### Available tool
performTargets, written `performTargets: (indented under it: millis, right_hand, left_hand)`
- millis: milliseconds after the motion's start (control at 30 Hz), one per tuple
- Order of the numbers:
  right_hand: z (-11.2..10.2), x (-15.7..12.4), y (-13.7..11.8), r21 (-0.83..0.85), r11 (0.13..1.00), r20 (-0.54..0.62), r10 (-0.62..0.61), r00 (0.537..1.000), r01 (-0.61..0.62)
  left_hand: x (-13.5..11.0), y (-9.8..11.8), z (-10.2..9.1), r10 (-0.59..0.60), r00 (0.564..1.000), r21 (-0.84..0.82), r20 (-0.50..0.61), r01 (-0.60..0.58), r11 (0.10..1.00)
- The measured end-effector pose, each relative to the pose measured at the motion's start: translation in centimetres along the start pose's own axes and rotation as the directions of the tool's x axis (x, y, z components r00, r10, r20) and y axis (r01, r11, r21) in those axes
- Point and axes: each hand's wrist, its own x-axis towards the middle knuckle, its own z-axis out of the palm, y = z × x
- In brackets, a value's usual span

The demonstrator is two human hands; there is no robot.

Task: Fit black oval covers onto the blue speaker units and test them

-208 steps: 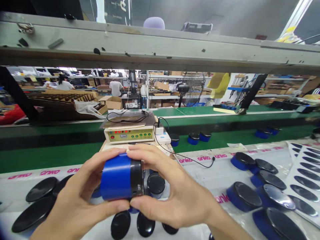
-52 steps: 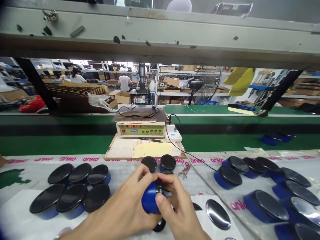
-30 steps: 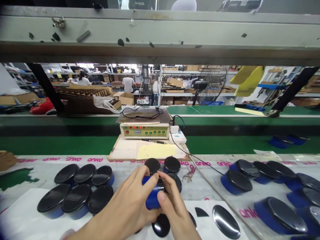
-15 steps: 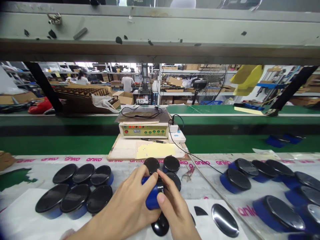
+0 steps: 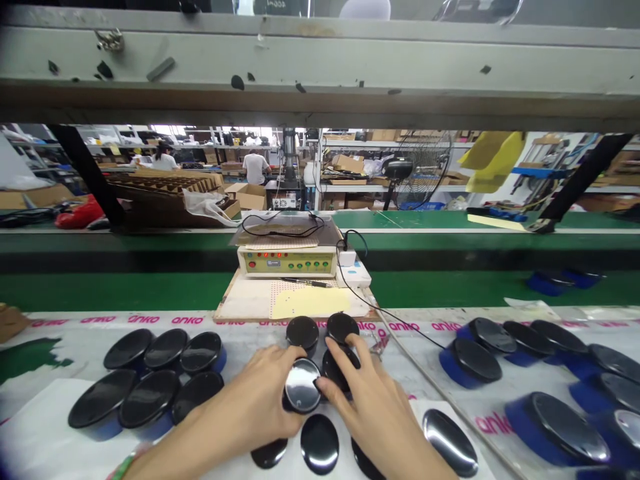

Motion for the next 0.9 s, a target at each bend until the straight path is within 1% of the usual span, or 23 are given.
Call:
performTargets:
  millis: [100,233,267,300,367,400,467,533,600,667,733,900]
  right_hand:
    - [0.0,-0.1,0.2,0.028,0.999,0.071,-0.02,0.997,0.018]
    - [-1.4,-0.3,1.3,0.146,0.989,0.134,-0.05,0.99,0.03]
    - [-1.9,-0.4,1.7,0.17,0.985,0.119,-0.053,0.991,0.033]
    - [-2.4,-0.5,2.0,0.201,0.979,0.08,-0.054,0.995,0.037]
    - [-3.2,-0.8,2.3,0.328,0.942,-0.05,-0.057,0.997,0.07]
    - [-3.4,-1.0,2.2,0.423,0.899,-0.122,-0.068,0.99,0.113]
    - [-3.6,-1.5,1.5,0.605,0.762,-0.224,-0.114,0.968,0.229]
    - [-3.3,-2.1,0.5,0.708,0.638,-0.25,-0.172,0.953,0.301]
    - [-3.0,-2.5,-0.3,0.758,0.577,-0.238,-0.187,0.953,0.303]
    - [-2.7,-2.7,-0.6,0.782,0.553,-0.222,-0.183,0.958,0.287]
    - [-2.5,-2.7,-0.6,0.776,0.556,-0.239,-0.176,0.955,0.297]
    - [-1.9,-2.6,-0.5,0.679,0.622,-0.388,-0.146,0.91,0.389]
  left_hand:
    - [0.0,-0.5,0.4,-0.012,0.998,-0.047,0.059,0.015,0.999]
    - [0.1,-0.8,0.2,-0.022,0.996,-0.077,0.091,0.029,0.997]
    - [0.1,-0.7,0.1,-0.026,0.995,-0.079,0.094,0.033,0.996]
    - [0.1,-0.5,0.0,-0.025,0.996,-0.08,0.087,0.032,0.996]
    - [0.0,0.0,-0.2,-0.001,1.0,-0.091,0.03,0.004,0.996]
    - [-0.1,0.3,-0.3,0.027,1.0,-0.107,-0.006,-0.028,0.994]
    - [-0.3,0.9,-0.4,0.1,0.993,-0.177,-0.063,-0.11,0.978]
    - [-0.7,1.4,-0.5,0.142,0.986,-0.292,-0.089,-0.162,0.943]
    - [-1.0,1.8,-0.8,0.134,0.987,-0.396,-0.087,-0.158,0.905]
    - [-1.1,2.0,-1.2,0.116,0.991,-0.451,-0.065,-0.133,0.882]
    - [-1.2,2.2,-1.6,0.103,0.994,-0.477,-0.035,-0.107,0.872]
    - [-1.3,2.7,-1.7,0.092,0.995,-0.524,0.031,-0.062,0.849]
